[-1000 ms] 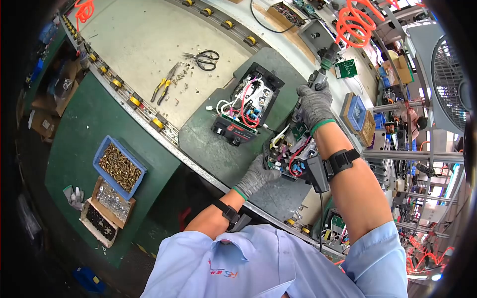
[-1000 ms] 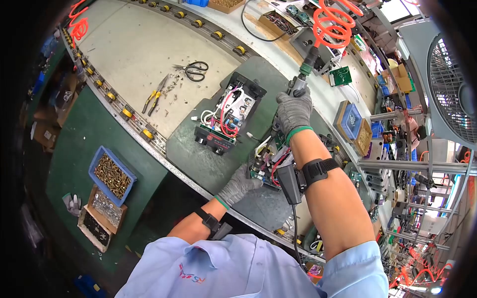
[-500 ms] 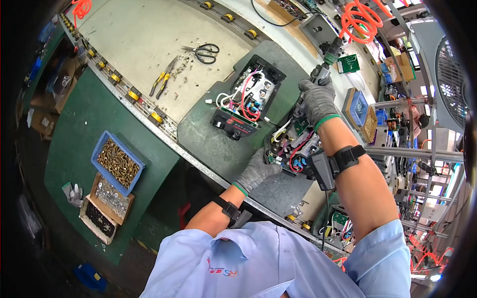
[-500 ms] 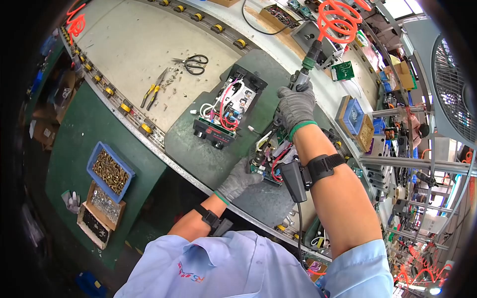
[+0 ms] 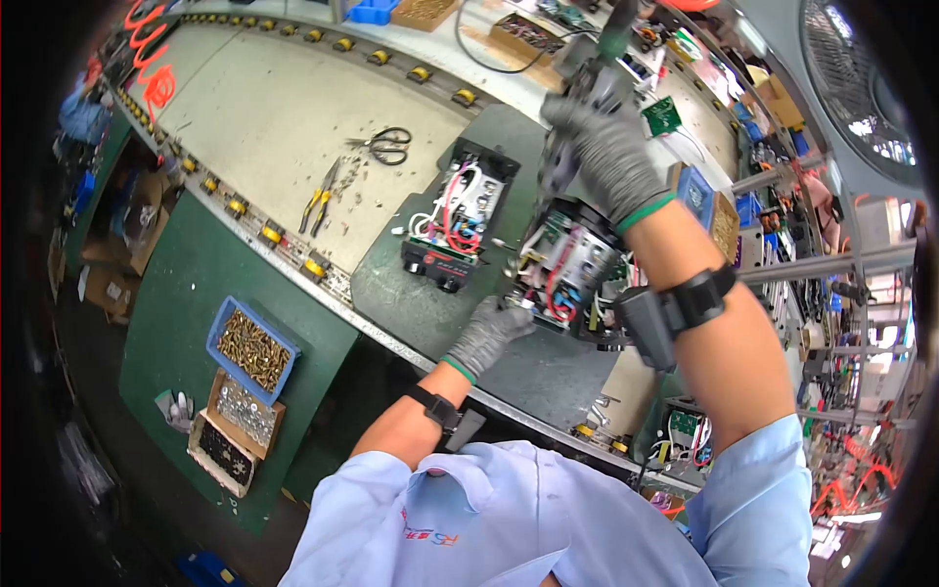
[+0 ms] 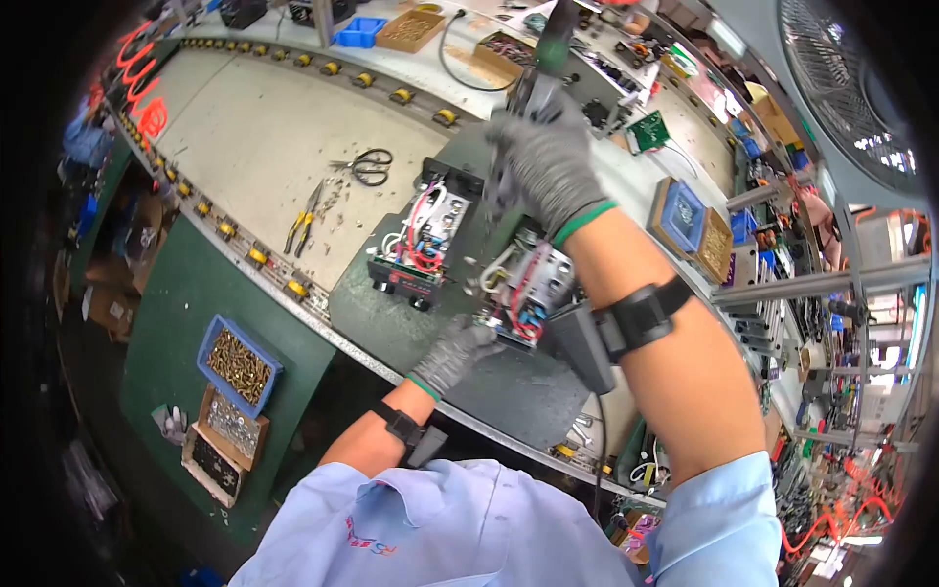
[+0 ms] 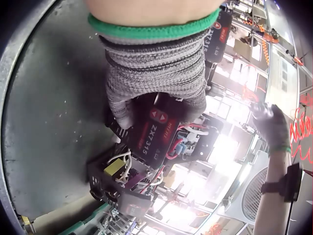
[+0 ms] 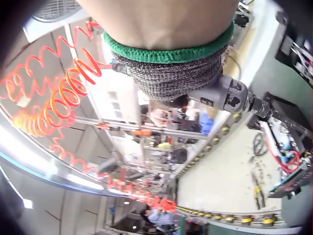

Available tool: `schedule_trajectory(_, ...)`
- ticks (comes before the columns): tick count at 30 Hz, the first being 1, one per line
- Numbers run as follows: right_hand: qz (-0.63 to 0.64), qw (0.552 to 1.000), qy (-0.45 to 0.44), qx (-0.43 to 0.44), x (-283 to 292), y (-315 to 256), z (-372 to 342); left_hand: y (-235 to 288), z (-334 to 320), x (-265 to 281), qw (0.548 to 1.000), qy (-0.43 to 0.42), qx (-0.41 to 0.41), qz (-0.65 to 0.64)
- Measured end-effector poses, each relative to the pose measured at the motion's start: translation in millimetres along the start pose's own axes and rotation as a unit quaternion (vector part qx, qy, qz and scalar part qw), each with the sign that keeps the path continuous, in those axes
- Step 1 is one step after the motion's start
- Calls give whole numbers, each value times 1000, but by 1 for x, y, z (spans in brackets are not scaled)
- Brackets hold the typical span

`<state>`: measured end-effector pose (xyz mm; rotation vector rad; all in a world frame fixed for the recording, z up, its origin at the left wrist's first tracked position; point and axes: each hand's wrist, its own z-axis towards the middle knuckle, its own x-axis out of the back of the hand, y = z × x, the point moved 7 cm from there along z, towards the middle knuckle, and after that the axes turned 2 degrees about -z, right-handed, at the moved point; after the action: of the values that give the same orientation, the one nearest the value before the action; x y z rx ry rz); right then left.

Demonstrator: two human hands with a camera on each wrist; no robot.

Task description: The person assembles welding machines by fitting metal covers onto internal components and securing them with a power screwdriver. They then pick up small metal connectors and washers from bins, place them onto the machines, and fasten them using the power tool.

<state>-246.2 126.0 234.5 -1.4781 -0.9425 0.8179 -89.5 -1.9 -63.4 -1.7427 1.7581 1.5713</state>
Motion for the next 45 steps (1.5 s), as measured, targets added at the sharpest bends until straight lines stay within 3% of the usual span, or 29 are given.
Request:
schedule_trajectory(1,0,999,-14,43,10,-33,-5,4,-2,-2,999,21,-17,-20)
schedule_trajectory(2,-5,996,40,80,25,-40,-8,10,-2,-1,998,42,-35,-41)
schedule_trajectory(3,-6,991,16,133,44,-65,-12,17,0,11,993,61,41,-94)
schedule_trajectory(4,-8,983,-8,183,67,-95,-19,32,-8,-3,994,60,32,-88)
schedule_trajectory(6,-53,993,-15,104,102,-104,-46,31,-14,-11,988,100,32,-116)
schedule_trajectory(7,-66,983,49,167,125,-102,-48,26,-16,-24,988,96,34,-113)
schedule_trajectory(9,-75,987,105,93,160,-76,-54,-12,-21,-71,981,37,184,-45)
schedule_trajectory(11,-28,988,142,59,180,-48,-60,-64,-4,-102,963,14,268,-19)
schedule_trajectory(12,0,993,114,30,192,-28,-59,-86,9,-115,962,11,271,-20)
schedule_trajectory(15,-12,987,148,59,206,-10,-57,-141,38,-139,955,23,272,-116)
schedule_trajectory(17,-26,987,156,26,211,3,-55,-154,47,-138,966,54,197,-159)
schedule_trajectory(20,-66,987,144,4,204,14,-52,-164,44,-135,965,57,188,-174)
schedule_trajectory(22,-58,989,138,5,199,22,-48,-157,32,-125,966,43,195,-163)
schedule_trajectory(24,-48,993,103,-8,186,33,-51,-154,21,-116,974,-47,155,-156)
schedule_trajectory(26,-69,991,112,-38,179,47,-55,-144,8,-104,981,-59,145,-113)
schedule_trajectory(29,-174,975,120,-62,168,69,-55,-138,0,-90,982,-58,130,124)
schedule_trajectory(33,-263,952,134,-75,157,74,-68,-145,-2,-84,983,-60,126,122)
schedule_trajectory(36,-247,954,147,-87,169,94,-70,-149,-2,-82,982,-54,147,108)
schedule_trajectory(38,-274,947,148,-76,177,104,-72,-147,-1,-85,989,-72,109,75)
schedule_trajectory(45,-146,967,187,-92,202,131,-89,-139,-13,-86,991,-95,87,38)
